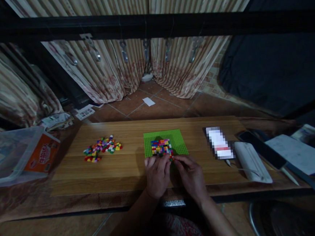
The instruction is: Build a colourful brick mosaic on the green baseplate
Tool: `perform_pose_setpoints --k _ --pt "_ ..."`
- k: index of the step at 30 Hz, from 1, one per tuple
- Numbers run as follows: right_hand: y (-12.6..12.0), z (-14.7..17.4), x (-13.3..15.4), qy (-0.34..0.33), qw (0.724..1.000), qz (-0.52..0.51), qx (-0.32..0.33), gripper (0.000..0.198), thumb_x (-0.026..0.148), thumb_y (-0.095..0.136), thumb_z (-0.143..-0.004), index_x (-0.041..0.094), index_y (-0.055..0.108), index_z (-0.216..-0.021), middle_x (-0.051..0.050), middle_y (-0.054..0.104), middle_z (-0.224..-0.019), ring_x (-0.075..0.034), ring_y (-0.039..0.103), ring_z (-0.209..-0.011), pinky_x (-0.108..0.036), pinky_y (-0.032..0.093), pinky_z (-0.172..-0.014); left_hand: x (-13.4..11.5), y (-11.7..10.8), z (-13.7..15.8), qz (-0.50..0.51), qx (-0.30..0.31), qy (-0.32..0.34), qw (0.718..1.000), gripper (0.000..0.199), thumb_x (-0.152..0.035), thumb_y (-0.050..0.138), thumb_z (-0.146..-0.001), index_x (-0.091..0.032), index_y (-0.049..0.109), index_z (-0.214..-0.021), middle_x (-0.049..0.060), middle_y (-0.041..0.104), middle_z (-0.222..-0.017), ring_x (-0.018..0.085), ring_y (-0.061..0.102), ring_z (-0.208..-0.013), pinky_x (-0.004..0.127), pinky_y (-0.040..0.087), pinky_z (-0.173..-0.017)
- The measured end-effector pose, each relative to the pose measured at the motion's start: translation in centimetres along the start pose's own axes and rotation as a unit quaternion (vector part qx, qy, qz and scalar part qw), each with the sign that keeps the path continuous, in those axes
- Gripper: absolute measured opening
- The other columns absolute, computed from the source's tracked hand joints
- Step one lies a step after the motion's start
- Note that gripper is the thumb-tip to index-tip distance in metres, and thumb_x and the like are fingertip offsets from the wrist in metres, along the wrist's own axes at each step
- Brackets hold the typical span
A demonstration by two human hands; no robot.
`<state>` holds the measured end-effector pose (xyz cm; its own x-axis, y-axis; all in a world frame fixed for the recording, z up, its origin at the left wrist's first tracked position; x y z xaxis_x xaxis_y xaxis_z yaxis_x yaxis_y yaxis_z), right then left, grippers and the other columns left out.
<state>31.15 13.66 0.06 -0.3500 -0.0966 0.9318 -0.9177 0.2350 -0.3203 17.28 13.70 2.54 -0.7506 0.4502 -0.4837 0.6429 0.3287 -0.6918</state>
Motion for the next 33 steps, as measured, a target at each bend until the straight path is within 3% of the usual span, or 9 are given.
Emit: perform_pose_setpoints --k 6,11,20,27,33 --pt "0.4 0.2 1.1 -0.069 0.994 0.088 0.007 0.023 0.025 0.053 -0.089 0.028 0.074 -0.098 -0.006 0.061 -0.109 -0.019 0.06 -0.101 -0.033 0.049 -0.09 -0.1 -0.2 0.2 -0.007 -0.012 -0.001 1.0 0.025 -0.023 0.053 -0.092 -0.023 0.062 -0.115 0.004 0.075 -0.092 0.022 0.06 -0.085 0.039 0.036 -0.08" --pt "0.8 -0.3 1.4 -0.095 0.993 0.075 0.012 0.019 0.024 0.054 -0.089 0.027 0.073 -0.091 -0.006 0.059 -0.11 -0.019 0.059 -0.103 -0.034 0.05 -0.09 -0.1 -0.3 0.5 -0.011 -0.029 -0.006 0.999 0.027 -0.023 0.052 -0.092 -0.022 0.06 -0.118 0.004 0.074 -0.096 0.022 0.061 -0.091 0.038 0.036 -0.081" --pt "1.2 -0.8 2.2 -0.119 0.988 0.087 0.042 0.017 0.022 0.051 -0.091 0.023 0.068 -0.09 -0.006 0.058 -0.11 -0.019 0.058 -0.103 -0.035 0.048 -0.092 -0.9 -1.1 0.7 -0.016 -0.068 0.004 0.998 0.026 -0.02 0.051 -0.093 -0.021 0.059 -0.117 0.003 0.075 -0.092 0.02 0.061 -0.084 0.036 0.038 -0.077" --pt "1.3 -0.8 2.3 -0.131 0.984 0.114 0.05 0.02 0.022 0.048 -0.093 0.023 0.068 -0.09 -0.006 0.059 -0.11 -0.018 0.058 -0.101 -0.033 0.05 -0.09 -0.7 -0.5 1.0 0.01 -0.05 -0.015 0.999 0.026 -0.017 0.05 -0.092 -0.021 0.06 -0.116 0.002 0.075 -0.093 0.019 0.062 -0.081 0.036 0.039 -0.077" --pt "1.2 -0.2 2.2 -0.176 0.971 0.157 0.026 0.021 0.024 0.048 -0.094 0.024 0.068 -0.102 -0.008 0.06 -0.112 -0.02 0.057 -0.105 -0.037 0.05 -0.093 -0.5 0.0 1.3 0.039 -0.024 -0.03 0.999 0.029 -0.015 0.05 -0.092 -0.022 0.057 -0.119 0.002 0.074 -0.099 0.02 0.062 -0.086 0.037 0.039 -0.079"
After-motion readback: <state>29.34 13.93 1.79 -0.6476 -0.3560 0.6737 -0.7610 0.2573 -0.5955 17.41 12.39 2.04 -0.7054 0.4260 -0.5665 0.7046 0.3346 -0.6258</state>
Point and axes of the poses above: each hand's wrist, its own z-axis away from the middle knuckle, its own y-axis out of the palm, x = y × z, the point moved 9 cm from there along -z, towards the middle knuckle
